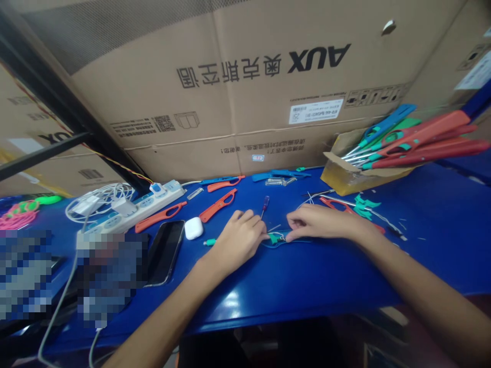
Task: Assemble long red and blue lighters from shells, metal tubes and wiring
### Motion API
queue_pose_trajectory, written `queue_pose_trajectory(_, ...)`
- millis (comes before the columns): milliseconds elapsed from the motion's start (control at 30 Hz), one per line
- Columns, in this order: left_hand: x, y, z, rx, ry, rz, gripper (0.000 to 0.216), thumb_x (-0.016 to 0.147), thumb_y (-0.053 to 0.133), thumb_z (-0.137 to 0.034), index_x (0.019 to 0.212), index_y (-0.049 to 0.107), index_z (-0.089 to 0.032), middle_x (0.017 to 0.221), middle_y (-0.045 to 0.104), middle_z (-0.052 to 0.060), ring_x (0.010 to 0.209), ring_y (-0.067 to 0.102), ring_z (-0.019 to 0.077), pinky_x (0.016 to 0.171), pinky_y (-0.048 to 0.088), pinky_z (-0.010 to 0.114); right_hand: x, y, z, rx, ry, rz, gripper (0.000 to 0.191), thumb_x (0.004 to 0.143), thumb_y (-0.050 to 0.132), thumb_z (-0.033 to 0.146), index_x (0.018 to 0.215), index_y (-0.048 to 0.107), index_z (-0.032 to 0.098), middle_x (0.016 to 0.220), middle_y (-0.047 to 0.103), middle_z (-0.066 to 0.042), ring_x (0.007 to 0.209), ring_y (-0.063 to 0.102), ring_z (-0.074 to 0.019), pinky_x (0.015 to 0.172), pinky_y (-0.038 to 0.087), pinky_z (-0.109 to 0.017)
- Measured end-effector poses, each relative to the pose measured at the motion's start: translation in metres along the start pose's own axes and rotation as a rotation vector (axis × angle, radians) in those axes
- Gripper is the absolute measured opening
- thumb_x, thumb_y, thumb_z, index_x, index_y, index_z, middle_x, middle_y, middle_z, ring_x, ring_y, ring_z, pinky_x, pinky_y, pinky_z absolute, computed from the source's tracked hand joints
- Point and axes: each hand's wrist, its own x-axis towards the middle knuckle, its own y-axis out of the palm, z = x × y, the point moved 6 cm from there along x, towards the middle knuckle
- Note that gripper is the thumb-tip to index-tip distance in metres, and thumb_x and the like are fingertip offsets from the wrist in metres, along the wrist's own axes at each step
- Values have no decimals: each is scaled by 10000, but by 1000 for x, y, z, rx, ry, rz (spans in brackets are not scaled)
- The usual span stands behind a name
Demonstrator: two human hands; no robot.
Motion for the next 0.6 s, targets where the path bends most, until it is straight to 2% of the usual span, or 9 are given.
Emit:
queue_pose_trajectory(233,2,2,4,2,-28,3,221,1010,557,-349,925,656,-171,940,690,44,923,537,223,794,347,359,0,0,2,13,-23,-8,472,875,620,646,730,550,203,693,583,12,638,504,-143,601,298,-281)
queue_pose_trajectory(400,1,3,3,-13,-44,-19,253,1043,484,-335,936,631,-159,952,670,50,880,554,203,774,376,334,0,1,0,-2,-35,-14,469,881,612,650,739,555,206,710,586,10,668,516,-151,612,306,-279)
queue_pose_trajectory(600,0,6,4,-12,-11,-25,213,1014,540,-347,931,631,-173,971,652,44,928,555,211,798,384,339,0,1,0,-1,-18,-1,471,875,616,657,747,565,206,696,587,17,659,520,-148,604,301,-276)
